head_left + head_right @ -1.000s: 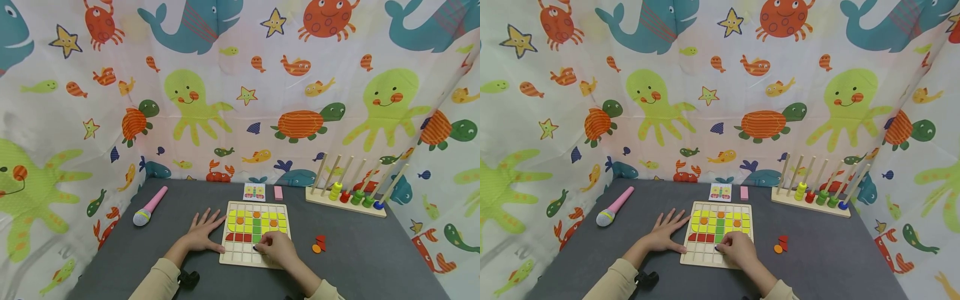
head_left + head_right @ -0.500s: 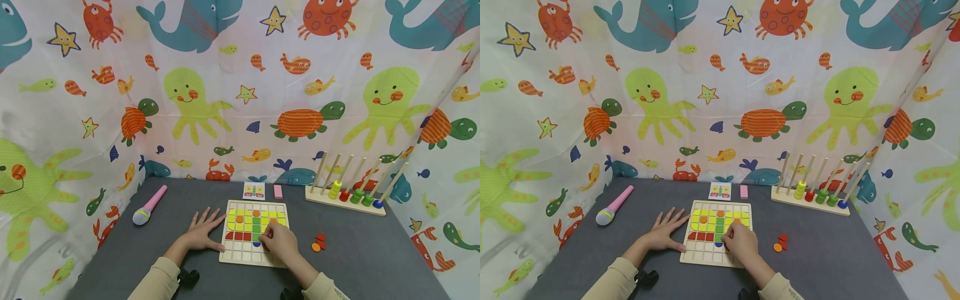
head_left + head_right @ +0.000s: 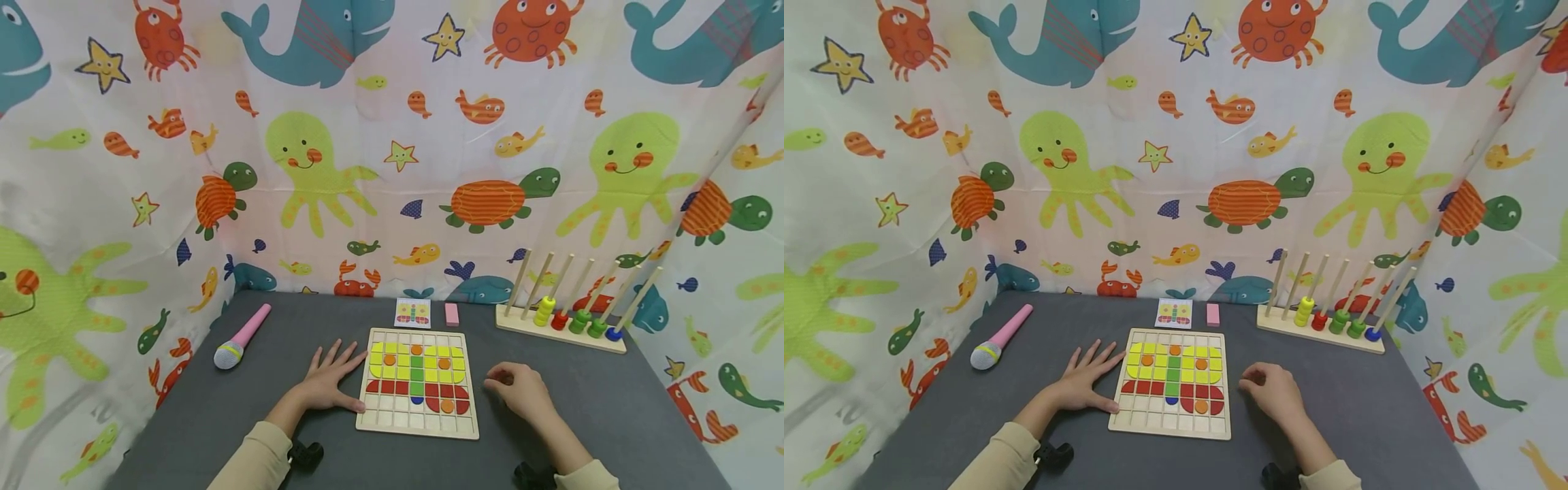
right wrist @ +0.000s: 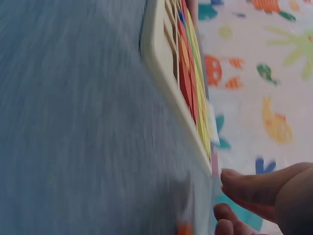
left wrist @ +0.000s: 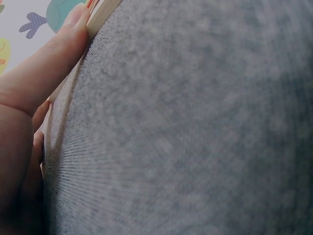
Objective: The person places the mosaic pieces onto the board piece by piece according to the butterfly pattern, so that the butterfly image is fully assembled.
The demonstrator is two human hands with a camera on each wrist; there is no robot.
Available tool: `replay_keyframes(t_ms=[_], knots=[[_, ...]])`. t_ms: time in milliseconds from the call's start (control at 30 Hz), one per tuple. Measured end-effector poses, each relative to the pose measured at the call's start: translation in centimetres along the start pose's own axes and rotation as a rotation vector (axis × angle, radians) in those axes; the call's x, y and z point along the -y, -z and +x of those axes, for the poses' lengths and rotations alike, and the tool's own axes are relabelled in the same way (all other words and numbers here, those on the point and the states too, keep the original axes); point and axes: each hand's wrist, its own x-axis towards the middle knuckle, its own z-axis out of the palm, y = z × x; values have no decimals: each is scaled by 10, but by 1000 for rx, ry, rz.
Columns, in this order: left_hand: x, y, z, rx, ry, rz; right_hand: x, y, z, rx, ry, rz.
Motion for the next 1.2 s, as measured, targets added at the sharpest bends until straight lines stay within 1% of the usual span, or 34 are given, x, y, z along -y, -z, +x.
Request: replay_keyframes(t_ms=[133,267,367,467,600,833,900,967,1100,1200], knots=[[1,0,-1,-3,-6,-3,-23,19,0,26,-12,-14],[1,0,-1,-4,-8,3,-39,31,-1,35,-43,-57],[1,0,-2,-3,-8,5,-46,33,-2,51,-62,-84],[0,0,-2,2,-11,3,-51,33,-1,62,-82,-85],[1,-1,-1,3,-17,-5,-53,34,4,51,-96,-75],[3,-2,1,1,-24,-1,-52,35,12,57,-132,-58],[3,-2,0,3,-25,2,-49,35,12,59,-118,-42],[2,-1,0,6,-24,0,-44,33,11,59,-84,-21],[2,-1,0,2,-17,-3,-26,30,9,67,-34,25],[3,-1,0,-1,-10,7,-12,27,7,54,-29,68]])
